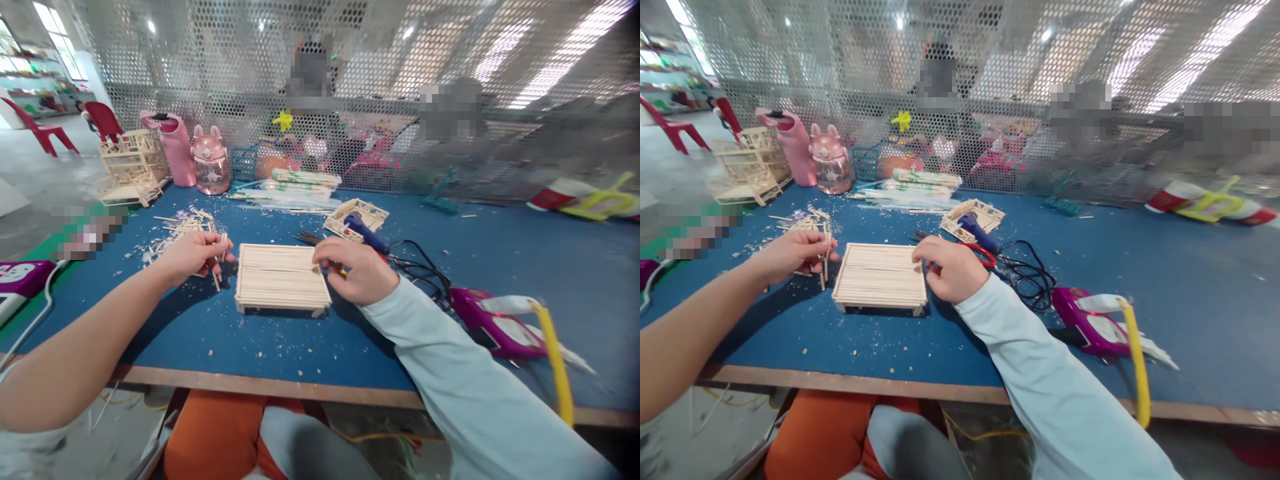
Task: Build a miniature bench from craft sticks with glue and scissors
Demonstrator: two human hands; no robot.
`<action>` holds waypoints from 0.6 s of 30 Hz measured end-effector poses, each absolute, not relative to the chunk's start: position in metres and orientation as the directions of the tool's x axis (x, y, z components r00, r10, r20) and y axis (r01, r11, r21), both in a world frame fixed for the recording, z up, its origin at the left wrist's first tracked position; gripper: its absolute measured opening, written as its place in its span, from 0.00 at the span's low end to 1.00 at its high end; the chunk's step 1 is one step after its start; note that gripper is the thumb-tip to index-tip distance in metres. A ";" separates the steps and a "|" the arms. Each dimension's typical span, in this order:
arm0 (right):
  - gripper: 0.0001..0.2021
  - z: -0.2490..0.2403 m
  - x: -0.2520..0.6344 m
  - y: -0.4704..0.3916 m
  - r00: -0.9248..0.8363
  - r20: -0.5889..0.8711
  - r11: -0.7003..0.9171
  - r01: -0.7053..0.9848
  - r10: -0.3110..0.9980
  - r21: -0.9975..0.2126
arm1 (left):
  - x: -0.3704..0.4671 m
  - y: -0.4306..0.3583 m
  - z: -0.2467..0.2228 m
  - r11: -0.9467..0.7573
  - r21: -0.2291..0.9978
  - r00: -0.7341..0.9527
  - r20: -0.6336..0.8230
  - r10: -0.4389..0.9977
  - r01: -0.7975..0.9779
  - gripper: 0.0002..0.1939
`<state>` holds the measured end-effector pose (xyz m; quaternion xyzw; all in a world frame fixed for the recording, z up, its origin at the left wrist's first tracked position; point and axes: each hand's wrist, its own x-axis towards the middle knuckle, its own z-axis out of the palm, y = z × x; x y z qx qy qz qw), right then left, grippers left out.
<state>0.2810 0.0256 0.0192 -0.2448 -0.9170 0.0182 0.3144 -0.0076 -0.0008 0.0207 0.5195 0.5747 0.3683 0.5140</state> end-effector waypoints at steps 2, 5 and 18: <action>0.14 0.025 0.285 0.030 -0.519 0.671 0.810 0.543 0.530 -0.219 | -0.005 0.003 0.023 0.139 0.958 0.042 -0.154 0.987 0.249 0.11; 0.09 0.037 0.300 0.053 -0.216 0.743 0.565 0.785 0.634 -0.254 | 0.000 0.010 0.030 -0.018 0.925 0.007 0.016 1.000 0.380 0.10; 0.20 0.010 0.364 0.140 -0.050 0.135 0.077 0.976 0.990 -0.204 | 0.010 0.002 0.012 0.109 0.994 -0.051 -0.109 0.993 -0.011 0.12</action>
